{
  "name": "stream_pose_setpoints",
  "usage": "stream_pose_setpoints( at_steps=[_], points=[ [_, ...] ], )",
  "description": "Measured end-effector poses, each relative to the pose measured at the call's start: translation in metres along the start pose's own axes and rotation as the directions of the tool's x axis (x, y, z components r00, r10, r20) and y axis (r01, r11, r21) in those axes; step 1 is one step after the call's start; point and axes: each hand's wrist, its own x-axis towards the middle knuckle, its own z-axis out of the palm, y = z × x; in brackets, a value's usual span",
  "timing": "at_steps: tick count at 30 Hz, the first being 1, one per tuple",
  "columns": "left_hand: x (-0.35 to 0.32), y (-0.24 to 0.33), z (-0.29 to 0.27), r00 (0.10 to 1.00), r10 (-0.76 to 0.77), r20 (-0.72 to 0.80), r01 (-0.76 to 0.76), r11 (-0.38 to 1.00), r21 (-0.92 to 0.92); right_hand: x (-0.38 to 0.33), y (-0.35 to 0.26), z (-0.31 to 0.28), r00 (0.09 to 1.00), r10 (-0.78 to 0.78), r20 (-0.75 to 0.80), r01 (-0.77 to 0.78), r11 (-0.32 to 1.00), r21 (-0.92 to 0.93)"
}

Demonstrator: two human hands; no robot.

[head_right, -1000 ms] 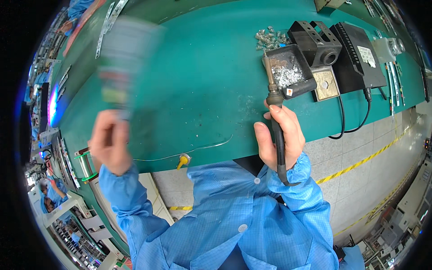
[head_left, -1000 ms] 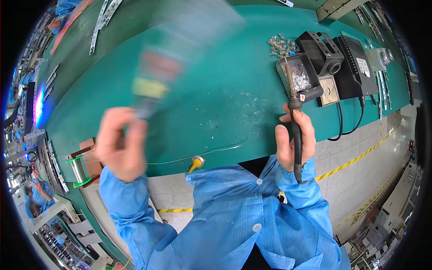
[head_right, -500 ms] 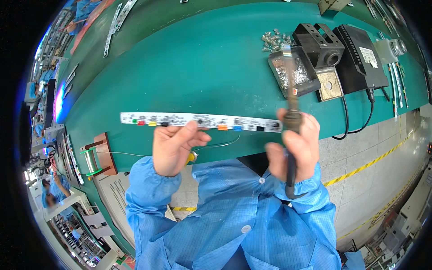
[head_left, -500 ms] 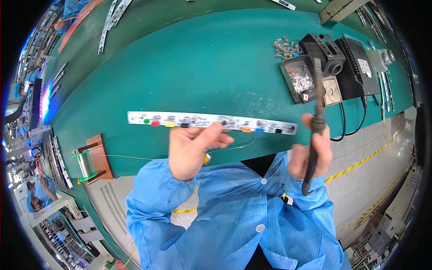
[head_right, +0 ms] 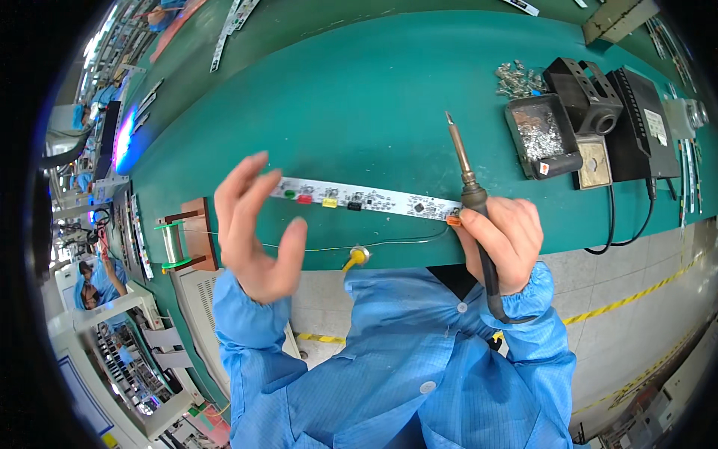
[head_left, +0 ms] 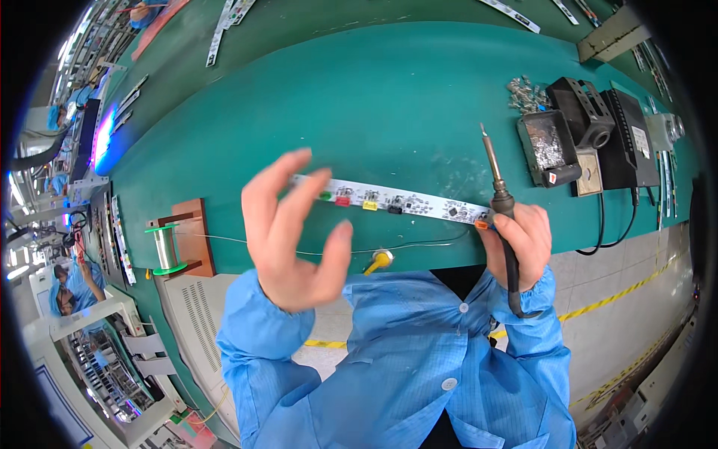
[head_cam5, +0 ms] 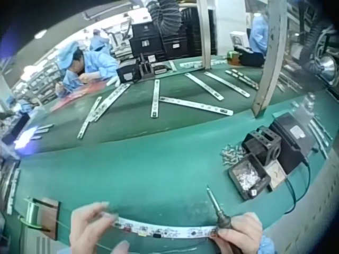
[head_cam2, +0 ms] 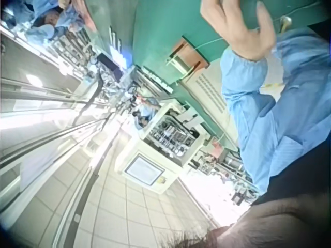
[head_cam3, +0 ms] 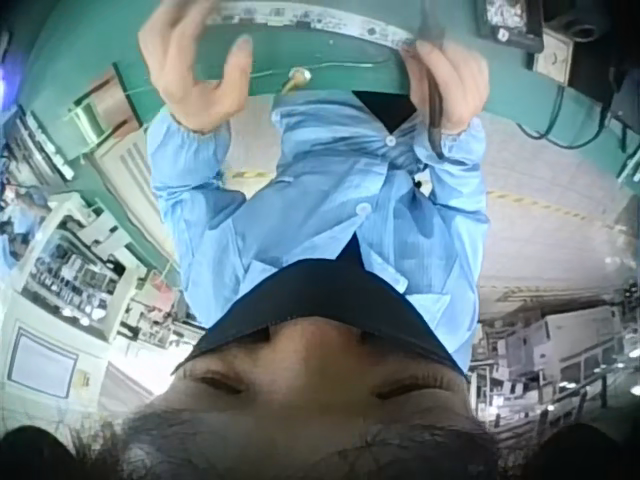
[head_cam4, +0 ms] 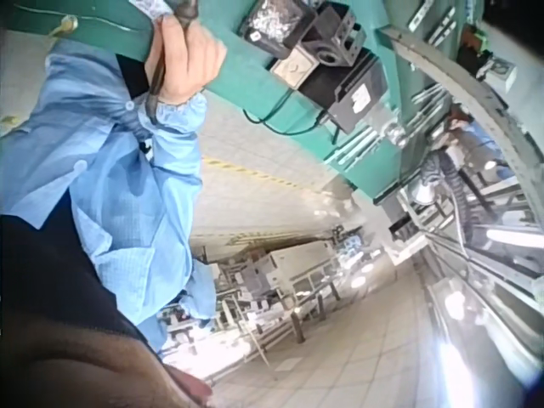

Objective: Soldering electronic components onto LED circuit strips at an assembly station.

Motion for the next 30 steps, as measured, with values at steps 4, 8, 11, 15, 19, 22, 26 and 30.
stream_pose_setpoints(
  at_steps=[4,8,11,15,19,22,26,30],
  points=[
    [0.009,-0.028,-0.004,0.965,-0.072,0.254,0.107,0.986,-0.128,0.0,-0.001,0.002,1.0,-0.012,-0.009,0.012,1.0,0.012],
    [0.011,-0.029,-0.002,0.92,-0.128,0.37,0.199,0.966,-0.162,0.001,-0.003,0.005,0.998,-0.02,-0.064,0.018,0.999,-0.026],
    [0.013,-0.029,0.005,0.921,-0.122,0.37,0.175,0.978,-0.114,0.001,-0.003,0.005,0.998,-0.02,-0.058,0.017,0.998,-0.054],
    [0.017,-0.032,0.01,0.9,-0.107,0.424,0.113,0.994,0.01,0.0,-0.004,0.006,0.998,-0.029,-0.061,0.022,0.994,-0.107],
    [0.013,-0.038,0.021,0.895,-0.12,0.429,0.148,0.988,-0.033,0.001,-0.004,0.001,0.998,-0.063,0.02,0.065,0.99,-0.124],
    [0.012,-0.042,0.027,0.887,-0.131,0.442,0.187,0.979,-0.085,0.002,-0.005,0.001,0.998,-0.057,0.021,0.06,0.989,-0.136],
    [0.009,-0.048,0.028,0.868,-0.123,0.48,0.212,0.968,-0.134,0.002,-0.004,0.001,0.999,-0.046,0.022,0.048,0.991,-0.129],
    [0.011,-0.053,0.022,0.844,-0.074,0.531,0.224,0.949,-0.223,0.003,-0.002,0.003,0.999,-0.037,0.022,0.039,0.994,-0.101]
  ],
)
